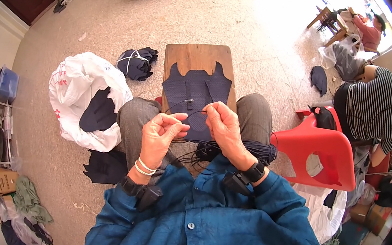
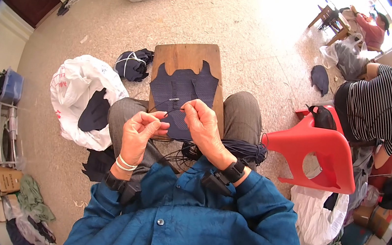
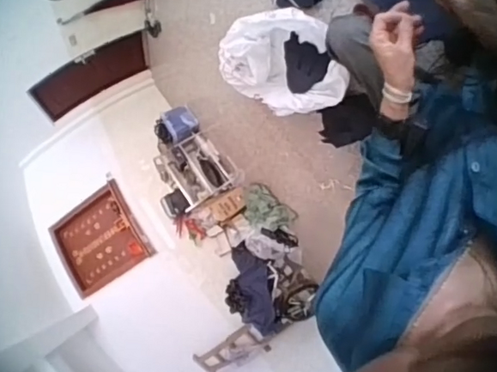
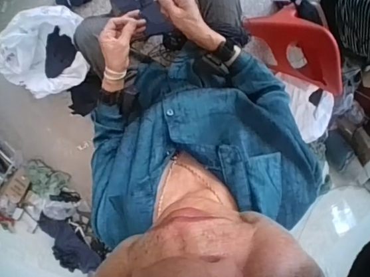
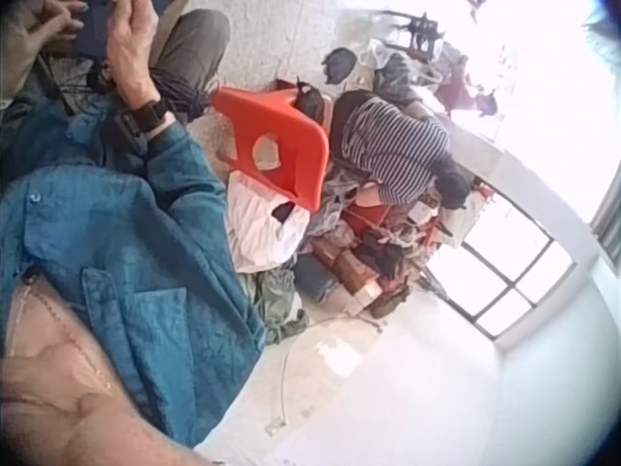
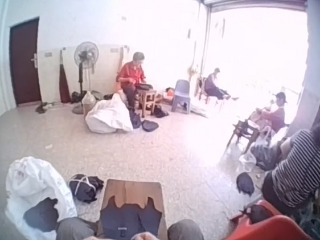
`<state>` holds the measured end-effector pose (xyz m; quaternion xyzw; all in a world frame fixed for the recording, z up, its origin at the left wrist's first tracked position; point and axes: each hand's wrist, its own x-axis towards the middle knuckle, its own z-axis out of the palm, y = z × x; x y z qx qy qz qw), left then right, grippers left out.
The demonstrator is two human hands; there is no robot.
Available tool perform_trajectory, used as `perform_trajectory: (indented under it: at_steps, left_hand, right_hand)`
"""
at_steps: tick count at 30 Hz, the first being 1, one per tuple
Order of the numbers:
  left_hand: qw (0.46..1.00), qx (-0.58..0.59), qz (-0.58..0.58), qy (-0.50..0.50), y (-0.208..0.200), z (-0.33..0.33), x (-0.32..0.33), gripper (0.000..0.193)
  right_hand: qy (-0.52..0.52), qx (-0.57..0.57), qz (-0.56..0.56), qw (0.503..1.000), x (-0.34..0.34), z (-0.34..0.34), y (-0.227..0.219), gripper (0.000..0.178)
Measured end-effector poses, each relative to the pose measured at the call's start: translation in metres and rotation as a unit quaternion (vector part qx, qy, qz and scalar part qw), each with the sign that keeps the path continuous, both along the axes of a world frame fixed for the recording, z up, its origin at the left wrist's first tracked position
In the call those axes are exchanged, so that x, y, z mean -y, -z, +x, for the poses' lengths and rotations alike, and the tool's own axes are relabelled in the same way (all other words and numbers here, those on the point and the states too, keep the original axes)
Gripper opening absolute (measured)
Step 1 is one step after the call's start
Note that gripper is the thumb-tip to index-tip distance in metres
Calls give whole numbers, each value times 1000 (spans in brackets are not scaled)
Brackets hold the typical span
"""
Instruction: Threading or lacing a dark blue shoe upper component for assembly.
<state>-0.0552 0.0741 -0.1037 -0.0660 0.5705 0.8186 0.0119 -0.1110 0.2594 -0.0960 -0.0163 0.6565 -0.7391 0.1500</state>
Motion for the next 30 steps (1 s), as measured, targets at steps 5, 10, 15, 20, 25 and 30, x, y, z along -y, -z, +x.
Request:
perform_trajectory:
  at_steps: [5, 10, 15, 20, 25, 30]
  left_hand:
    - [1000, -19, -25, 0, -3, 0, -5, 8]
    - [997, -40, -61, -30, 2, -6, -6, 4]
    - [996, -42, -81, -23, 1, -9, -6, 4]
    - [998, -24, -66, -2, -3, -7, -5, 3]
    - [992, 68, 110, -6, -12, -5, -3, 12]
    - [989, 76, 128, -5, -9, -3, -5, 8]
  right_hand:
    - [4, -33, 36, 999, 0, 1, 8, 17]
    - [-9, -117, 97, 988, 0, 5, 10, 15]
    - [-37, -254, 144, 956, 1, 4, -2, 8]
    - [-72, -381, 194, 901, 2, 3, -4, 10]
    - [-80, -6, 17, 997, 0, 10, -14, 8]
    - [-82, -49, 20, 995, 4, 12, -14, 8]
